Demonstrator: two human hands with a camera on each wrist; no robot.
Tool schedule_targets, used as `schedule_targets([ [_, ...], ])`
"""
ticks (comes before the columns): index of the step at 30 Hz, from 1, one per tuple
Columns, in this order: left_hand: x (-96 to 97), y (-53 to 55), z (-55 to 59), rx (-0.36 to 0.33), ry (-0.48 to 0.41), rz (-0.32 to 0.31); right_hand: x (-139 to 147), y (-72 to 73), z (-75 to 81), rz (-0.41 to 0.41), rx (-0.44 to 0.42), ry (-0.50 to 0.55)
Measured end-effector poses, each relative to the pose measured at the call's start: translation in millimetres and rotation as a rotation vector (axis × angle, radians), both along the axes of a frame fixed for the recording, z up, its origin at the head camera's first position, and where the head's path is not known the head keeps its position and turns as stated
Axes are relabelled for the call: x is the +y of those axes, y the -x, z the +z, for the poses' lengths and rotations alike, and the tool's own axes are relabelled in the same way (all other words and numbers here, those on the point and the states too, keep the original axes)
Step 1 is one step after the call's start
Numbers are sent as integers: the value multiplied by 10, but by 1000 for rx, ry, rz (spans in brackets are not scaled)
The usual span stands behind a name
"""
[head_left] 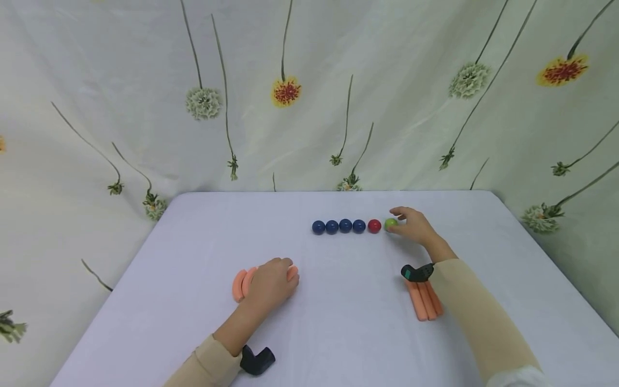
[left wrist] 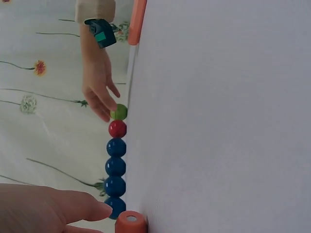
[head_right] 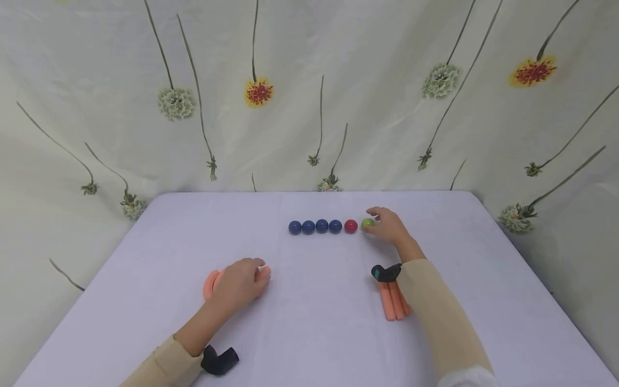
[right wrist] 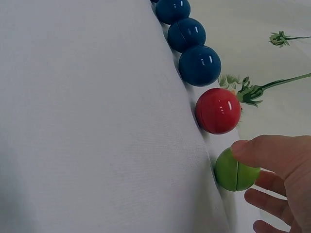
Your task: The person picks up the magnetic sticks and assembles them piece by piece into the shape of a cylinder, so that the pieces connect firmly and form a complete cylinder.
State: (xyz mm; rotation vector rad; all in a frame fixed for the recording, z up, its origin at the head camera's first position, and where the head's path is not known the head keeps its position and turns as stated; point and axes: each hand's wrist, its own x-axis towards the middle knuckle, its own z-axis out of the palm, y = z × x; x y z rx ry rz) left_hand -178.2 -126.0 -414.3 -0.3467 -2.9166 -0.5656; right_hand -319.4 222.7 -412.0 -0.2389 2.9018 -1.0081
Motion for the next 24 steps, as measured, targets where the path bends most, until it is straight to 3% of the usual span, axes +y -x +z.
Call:
schedule_targets([
  [9,67,21,4,-106,7,-11,-17,26,-58,-26,-58,12],
  [24,155,53,-3,-98,80,37,-20,63,-90,-71,-52,7],
])
